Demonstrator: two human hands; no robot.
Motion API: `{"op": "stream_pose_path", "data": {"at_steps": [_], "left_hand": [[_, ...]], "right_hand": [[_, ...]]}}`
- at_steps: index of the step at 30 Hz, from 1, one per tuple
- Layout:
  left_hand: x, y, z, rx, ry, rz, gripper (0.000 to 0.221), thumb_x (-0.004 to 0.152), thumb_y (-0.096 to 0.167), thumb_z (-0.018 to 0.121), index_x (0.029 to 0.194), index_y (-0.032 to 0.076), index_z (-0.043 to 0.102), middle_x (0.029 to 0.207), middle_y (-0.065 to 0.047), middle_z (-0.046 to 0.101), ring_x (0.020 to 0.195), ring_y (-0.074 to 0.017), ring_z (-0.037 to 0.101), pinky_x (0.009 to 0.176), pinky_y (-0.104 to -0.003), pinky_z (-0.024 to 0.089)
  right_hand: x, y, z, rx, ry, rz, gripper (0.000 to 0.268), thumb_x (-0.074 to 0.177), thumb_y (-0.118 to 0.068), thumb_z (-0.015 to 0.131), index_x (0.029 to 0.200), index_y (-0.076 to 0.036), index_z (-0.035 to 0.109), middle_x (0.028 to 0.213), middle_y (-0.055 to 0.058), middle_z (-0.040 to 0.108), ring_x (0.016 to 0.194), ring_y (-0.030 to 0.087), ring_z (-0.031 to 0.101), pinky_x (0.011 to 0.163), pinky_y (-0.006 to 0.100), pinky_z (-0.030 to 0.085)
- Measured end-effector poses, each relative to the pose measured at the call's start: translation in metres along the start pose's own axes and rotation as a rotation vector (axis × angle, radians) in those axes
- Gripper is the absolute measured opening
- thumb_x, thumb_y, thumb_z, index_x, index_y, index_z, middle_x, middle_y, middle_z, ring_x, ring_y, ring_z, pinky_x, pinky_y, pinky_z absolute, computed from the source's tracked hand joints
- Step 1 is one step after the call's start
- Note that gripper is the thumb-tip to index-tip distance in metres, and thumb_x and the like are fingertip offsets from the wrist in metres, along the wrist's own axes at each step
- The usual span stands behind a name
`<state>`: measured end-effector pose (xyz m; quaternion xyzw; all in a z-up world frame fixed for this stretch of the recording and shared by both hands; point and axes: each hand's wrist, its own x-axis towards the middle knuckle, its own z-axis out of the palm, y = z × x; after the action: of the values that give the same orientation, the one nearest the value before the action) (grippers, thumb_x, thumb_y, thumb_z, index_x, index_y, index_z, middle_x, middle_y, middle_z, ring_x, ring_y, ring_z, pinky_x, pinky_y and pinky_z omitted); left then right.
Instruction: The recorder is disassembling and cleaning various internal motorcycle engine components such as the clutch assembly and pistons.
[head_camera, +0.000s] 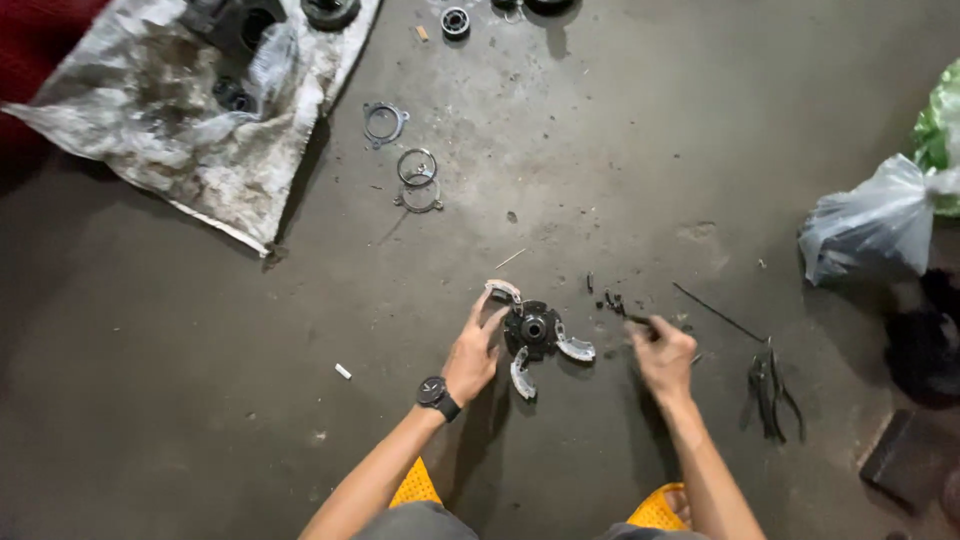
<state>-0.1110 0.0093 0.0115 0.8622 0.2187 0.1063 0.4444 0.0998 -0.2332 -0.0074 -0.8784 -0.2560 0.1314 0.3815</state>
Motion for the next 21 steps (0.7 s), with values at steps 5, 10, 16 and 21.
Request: {"op": "stream_pose_path", "data": {"at_steps": [5,10,16,21], "left_hand": [[0.008,-0.009,0.010,0.126,0.111,0.126,0.062,0.079,-0.005,0.066,0.140,0.002,0.057,0.157,-0.029,0.037,0.144,-0.0468,0.038,0.115,-0.047,0.039],[0.010,-0.021,0.038,0.269,-0.009,0.144,0.045,0.085,0.011,0.074,0.127,0.000,0.061,0.127,-0.018,0.060,0.117,-0.0372,0.057,0.095,-0.045,0.049],[0.020,-0.028,0.079,0.422,-0.140,0.151,0.024,0.083,0.013,0.068,0.103,-0.001,0.065,0.109,-0.019,0.061,0.106,-0.0365,0.057,0.086,-0.046,0.049],[0.011,-0.031,0.090,0.483,-0.128,0.204,0.016,0.084,0.008,0.060,0.097,0.000,0.066,0.108,-0.018,0.062,0.106,-0.0343,0.057,0.088,-0.044,0.049]], "right_hand": [[0.021,0.037,0.004,-0.375,-0.112,0.195,0.030,0.095,-0.025,0.074,0.122,-0.014,0.075,0.102,0.015,0.074,0.091,0.029,0.072,0.082,0.040,0.056],[0.046,0.023,0.017,-0.390,-0.125,-0.031,0.033,0.087,-0.019,0.073,0.119,-0.010,0.073,0.105,0.019,0.067,0.098,0.040,0.067,0.083,0.048,0.054],[0.067,0.026,0.027,-0.529,-0.237,0.067,0.036,0.083,-0.025,0.078,0.115,-0.008,0.072,0.107,0.019,0.066,0.100,0.039,0.067,0.085,0.049,0.055],[0.048,0.002,0.022,-0.419,-0.171,-0.067,0.029,0.083,-0.020,0.076,0.109,-0.008,0.073,0.104,0.017,0.067,0.098,0.037,0.067,0.084,0.046,0.056]]}}
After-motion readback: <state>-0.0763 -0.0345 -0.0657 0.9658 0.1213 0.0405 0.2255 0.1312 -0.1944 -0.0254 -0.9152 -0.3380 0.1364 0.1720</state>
